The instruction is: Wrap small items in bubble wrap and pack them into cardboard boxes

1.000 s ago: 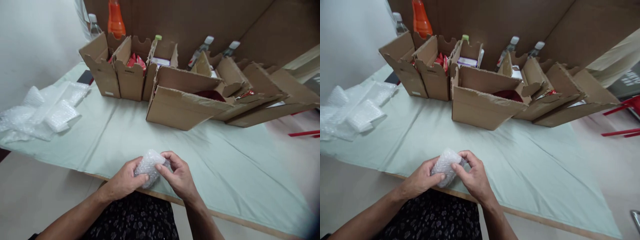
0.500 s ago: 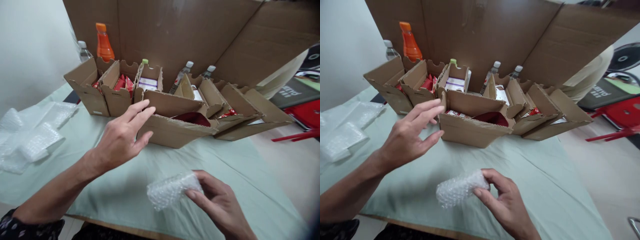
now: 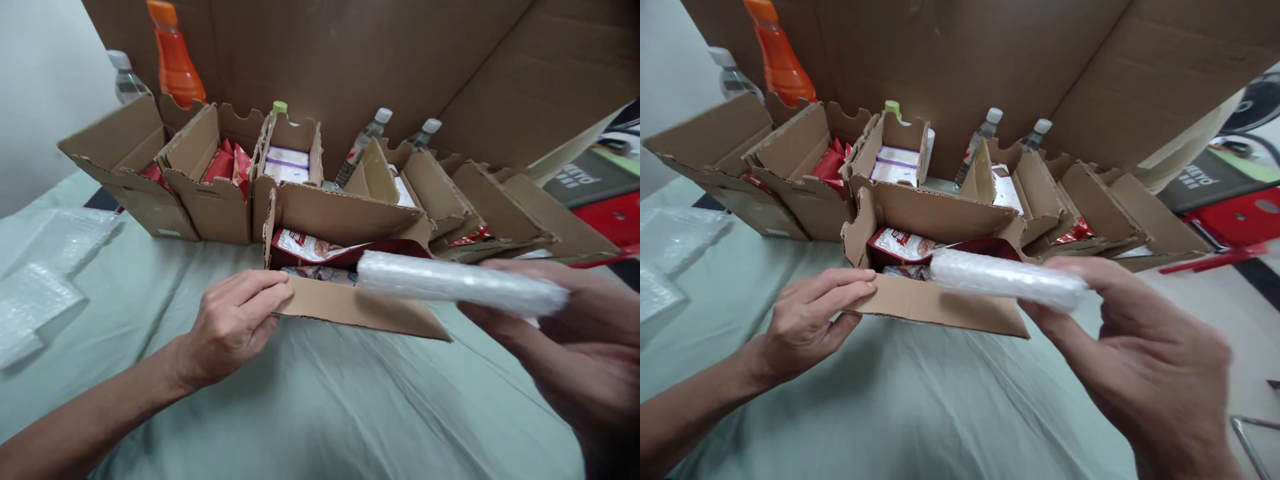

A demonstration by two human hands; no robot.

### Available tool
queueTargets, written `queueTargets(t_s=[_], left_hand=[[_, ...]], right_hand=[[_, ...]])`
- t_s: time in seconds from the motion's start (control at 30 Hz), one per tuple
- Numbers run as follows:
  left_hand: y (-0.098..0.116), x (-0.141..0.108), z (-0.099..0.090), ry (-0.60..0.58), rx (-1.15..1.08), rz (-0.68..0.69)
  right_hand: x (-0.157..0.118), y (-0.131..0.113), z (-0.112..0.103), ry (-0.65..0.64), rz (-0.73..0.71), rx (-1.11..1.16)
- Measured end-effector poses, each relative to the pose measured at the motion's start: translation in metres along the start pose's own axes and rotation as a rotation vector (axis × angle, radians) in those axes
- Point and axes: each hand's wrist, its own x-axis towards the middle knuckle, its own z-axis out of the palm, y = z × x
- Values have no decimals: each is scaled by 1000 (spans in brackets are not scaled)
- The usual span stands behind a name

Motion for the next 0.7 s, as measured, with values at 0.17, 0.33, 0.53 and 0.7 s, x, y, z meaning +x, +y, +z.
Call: queueTargets(t_s=[0.17,0.33,0.53,0.7], left_hand=[[-1,-1,3,8,-24,-6],[-3,-3,2,-3,-32,0],[-3,-4,4,3,-35,-10],[-3,-4,3,-10,-26,-23]], right_hand=[[30,-7,28,-171,-341,-221],[34,-10,21,-431,-397,-289],[47,-14,4,-558,-273,-476],[60,-23,27,-670,-205,-587]])
